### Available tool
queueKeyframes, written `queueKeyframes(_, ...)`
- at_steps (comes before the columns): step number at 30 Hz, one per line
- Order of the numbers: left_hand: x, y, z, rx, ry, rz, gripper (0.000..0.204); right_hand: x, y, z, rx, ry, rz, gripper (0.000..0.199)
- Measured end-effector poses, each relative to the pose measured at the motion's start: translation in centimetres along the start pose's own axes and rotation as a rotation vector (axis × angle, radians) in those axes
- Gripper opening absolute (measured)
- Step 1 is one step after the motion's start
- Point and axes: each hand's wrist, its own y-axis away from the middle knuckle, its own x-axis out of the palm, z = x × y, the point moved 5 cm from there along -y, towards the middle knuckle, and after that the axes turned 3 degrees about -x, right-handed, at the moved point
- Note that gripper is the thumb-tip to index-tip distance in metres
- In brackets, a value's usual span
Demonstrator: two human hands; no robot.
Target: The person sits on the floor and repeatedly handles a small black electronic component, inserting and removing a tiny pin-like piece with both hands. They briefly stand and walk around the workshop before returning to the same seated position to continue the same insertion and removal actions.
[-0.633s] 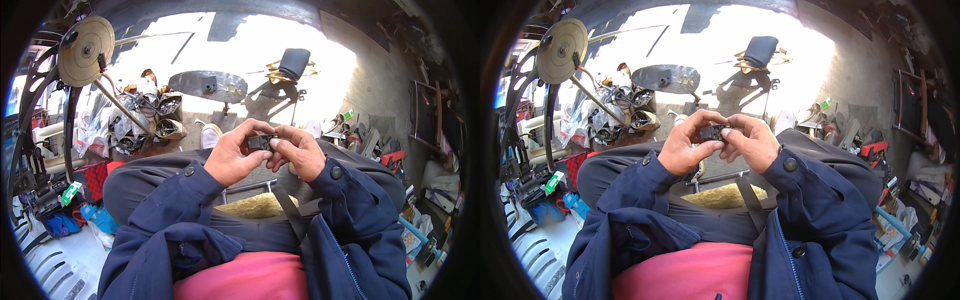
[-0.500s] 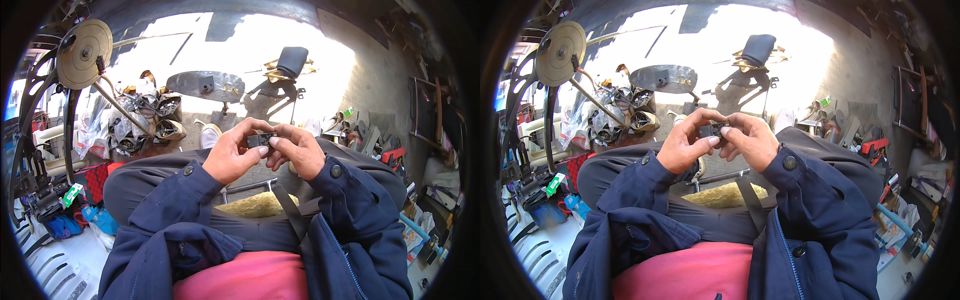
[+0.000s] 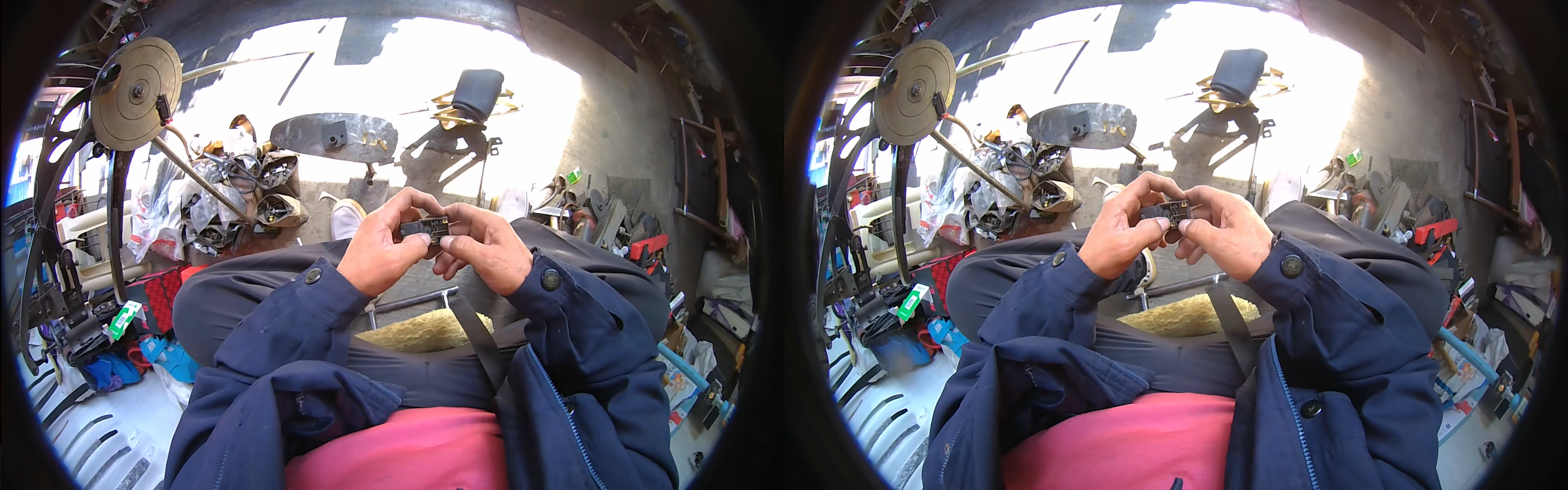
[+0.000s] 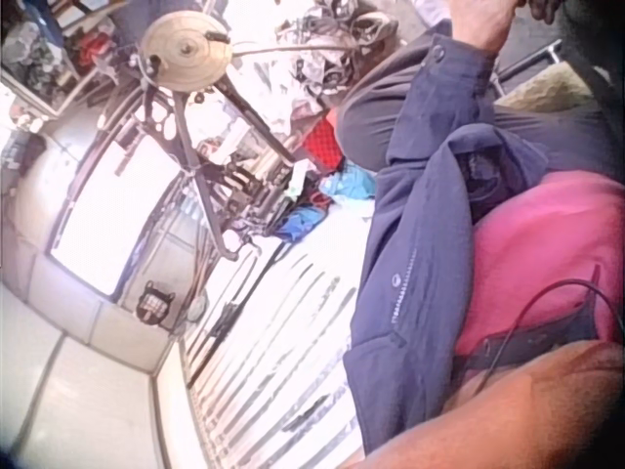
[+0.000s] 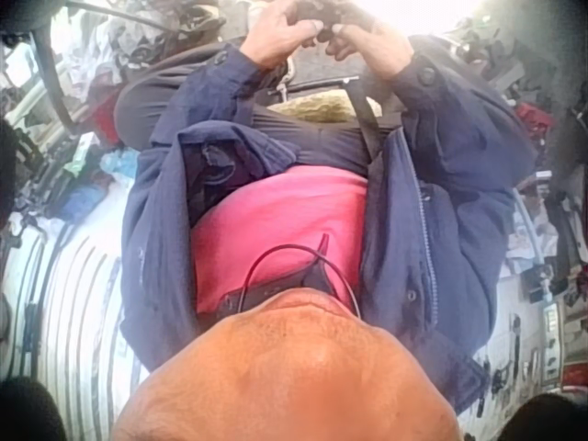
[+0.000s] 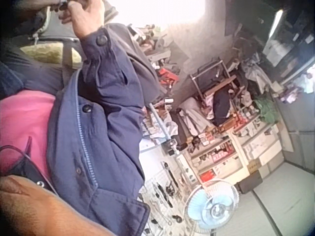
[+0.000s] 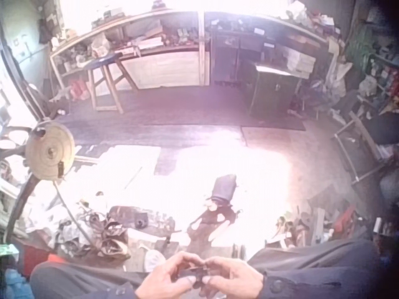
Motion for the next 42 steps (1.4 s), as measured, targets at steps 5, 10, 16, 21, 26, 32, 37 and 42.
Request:
queueKeyframes(5, 0.02, -0.03, 0.44, -0.006, 0.044, -0.015, 0.034, -0.06, -0.01, -0.47, 0.034, -0.045, -0.009, 0.035)
queueKeyframes(10, 0.04, -0.23, 0.4, 0.033, -0.022, -0.022, 0.033, -0.22, -0.21, -0.41, 0.035, -0.044, -0.013, 0.035)
queueKeyframes(16, 0.29, -0.17, 0.34, -0.058, 0.053, 0.003, 0.033, -0.46, -0.2, -0.56, 0.097, -0.031, -0.032, 0.034)
queueKeyframes(21, 0.47, -0.15, 0.47, -0.113, 0.101, 0.022, 0.034, -0.61, -0.38, -0.88, 0.16, 0.012, 0.003, 0.03)
queueKeyframes(26, 0.34, -0.16, 0.33, -0.056, 0.066, 0.002, 0.033, -0.53, -0.48, -0.8, 0.12, -0.048, -0.001, 0.029)
queueKeyframes(32, 0.52, -0.16, 0.45, -0.041, 0.068, -0.014, 0.033, -0.36, -0.68, -0.9, 0.091, -0.016, -0.044, 0.029)
queueKeyframes(37, 0.21, 0.01, 0.4, -0.054, 0.085, 0.003, 0.035, -0.33, -0.71, -0.7, 0.067, 0.009, -0.06, 0.029)
queueKeyframes(42, 0.1, -0.13, 0.48, -0.053, 0.098, 0.019, 0.037, -0.26, -0.73, -0.62, 0.059, -0.03, -0.065, 0.028)
